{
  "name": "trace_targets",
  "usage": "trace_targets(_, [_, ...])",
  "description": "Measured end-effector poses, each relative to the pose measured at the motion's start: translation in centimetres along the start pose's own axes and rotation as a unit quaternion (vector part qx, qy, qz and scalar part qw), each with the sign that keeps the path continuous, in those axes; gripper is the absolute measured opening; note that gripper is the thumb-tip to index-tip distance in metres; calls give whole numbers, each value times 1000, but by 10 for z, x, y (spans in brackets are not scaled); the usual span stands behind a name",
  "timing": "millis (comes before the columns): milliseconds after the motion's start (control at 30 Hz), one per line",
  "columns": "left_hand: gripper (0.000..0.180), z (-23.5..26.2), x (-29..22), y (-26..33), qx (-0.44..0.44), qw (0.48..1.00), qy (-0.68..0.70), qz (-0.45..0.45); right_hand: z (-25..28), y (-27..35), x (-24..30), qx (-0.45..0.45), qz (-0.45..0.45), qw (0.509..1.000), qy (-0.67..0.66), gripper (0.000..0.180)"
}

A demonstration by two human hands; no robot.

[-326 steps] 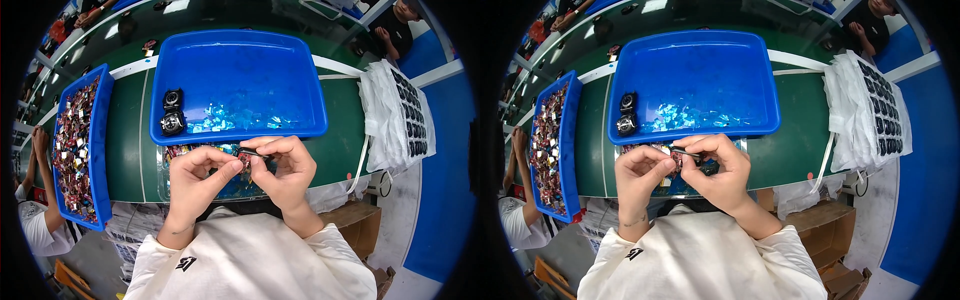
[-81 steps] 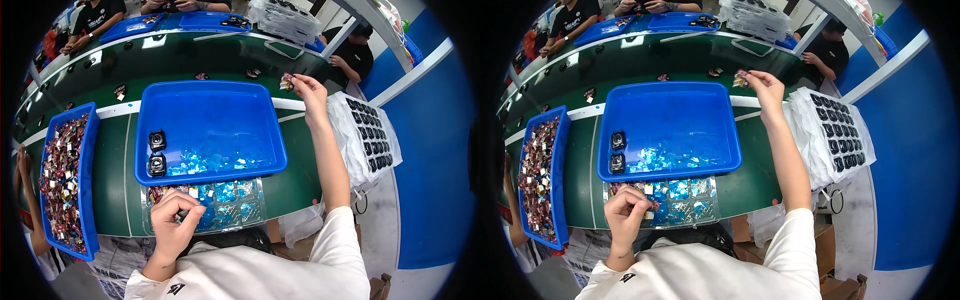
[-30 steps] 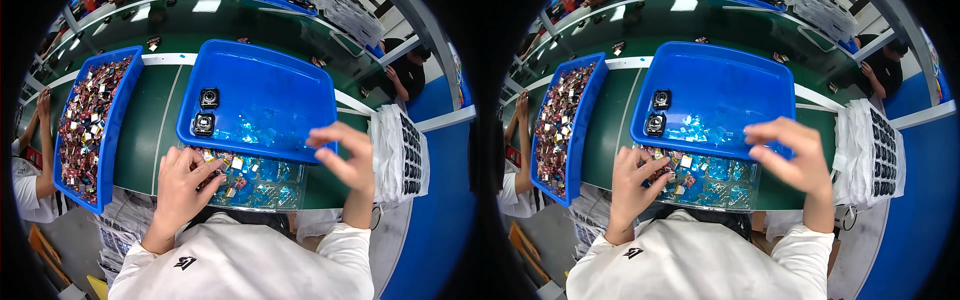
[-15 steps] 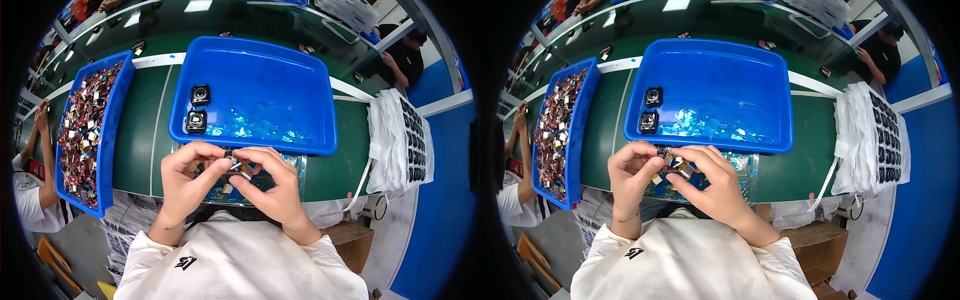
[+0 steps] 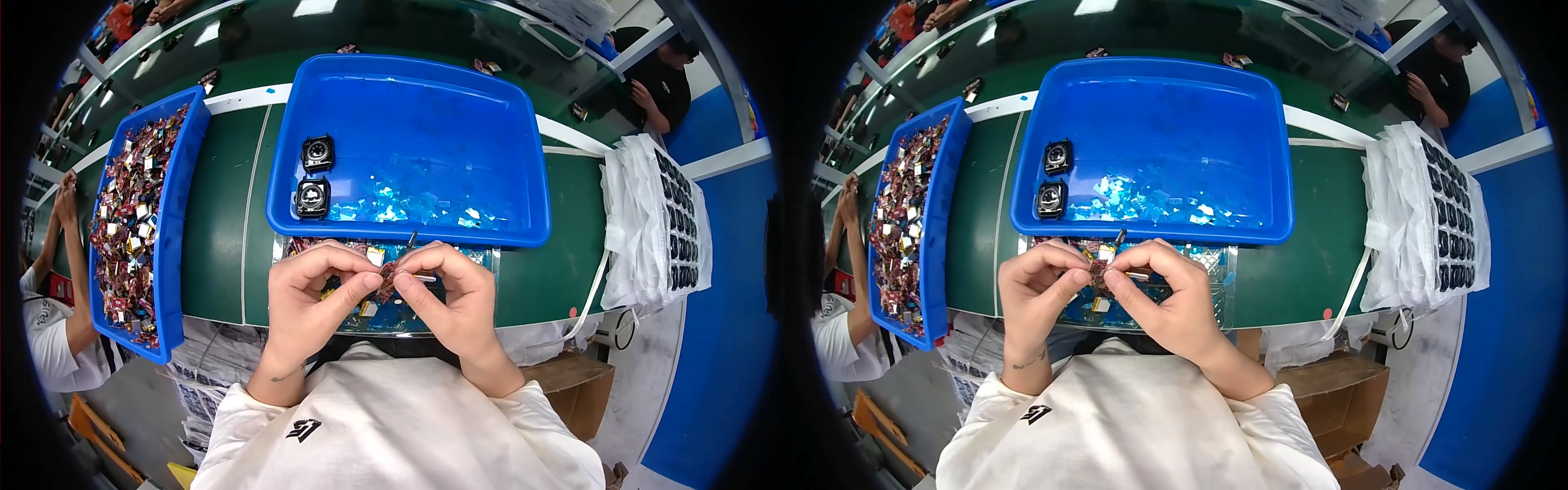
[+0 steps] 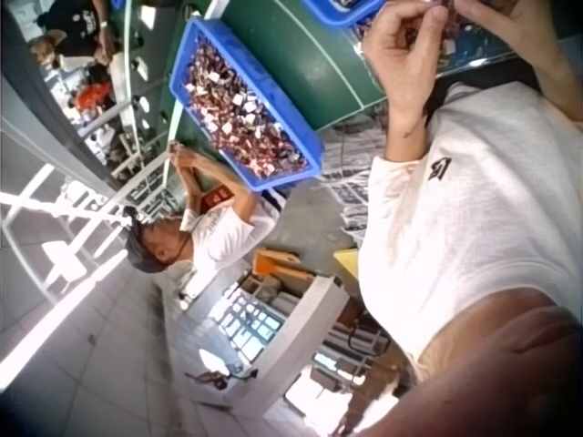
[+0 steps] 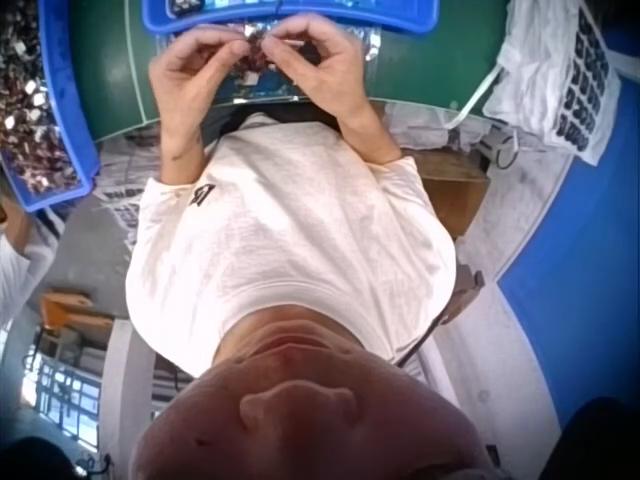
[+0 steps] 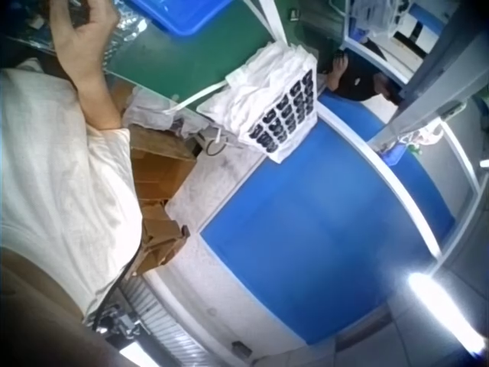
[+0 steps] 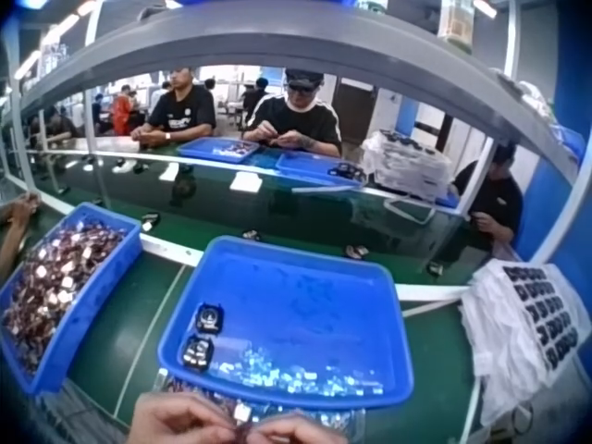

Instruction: The person is assembling and sorting small electronic components on an industrial assembly line.

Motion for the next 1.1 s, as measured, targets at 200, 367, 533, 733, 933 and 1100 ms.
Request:
trace_targets(200, [10,-1,2,1,17,998,58,31,-4,0,1,40,0,999,4,5])
trace_targets(367, [11,2,-4,2,-16,999,-28,-11,-9,2,2,52,-32,992,-107,10])
trace_targets(533, [12,5,-7,3,-60,998,-20,-20,-12,2,-2,65,-71,976,-195,19])
trace_targets(733, [11,17,-8,6,-141,990,22,-21,-6,-1,13,40,57,997,31,35])
trace_targets(933, [10,24,-13,10,-195,977,-4,-88,-3,-1,19,27,103,992,62,41])
trace_targets(1100, [10,23,-10,9,-155,984,72,-57,-6,-6,32,85,168,941,280,48])
Point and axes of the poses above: each hand's wrist, its own y-axis away from the middle knuckle, its own z-axis out of the back of the hand, x = y × z, the point moved 7 cm from there along -y, towards the middle knuckle, and after that the axes turned 9 degrees about z, right-handed, at the moved point
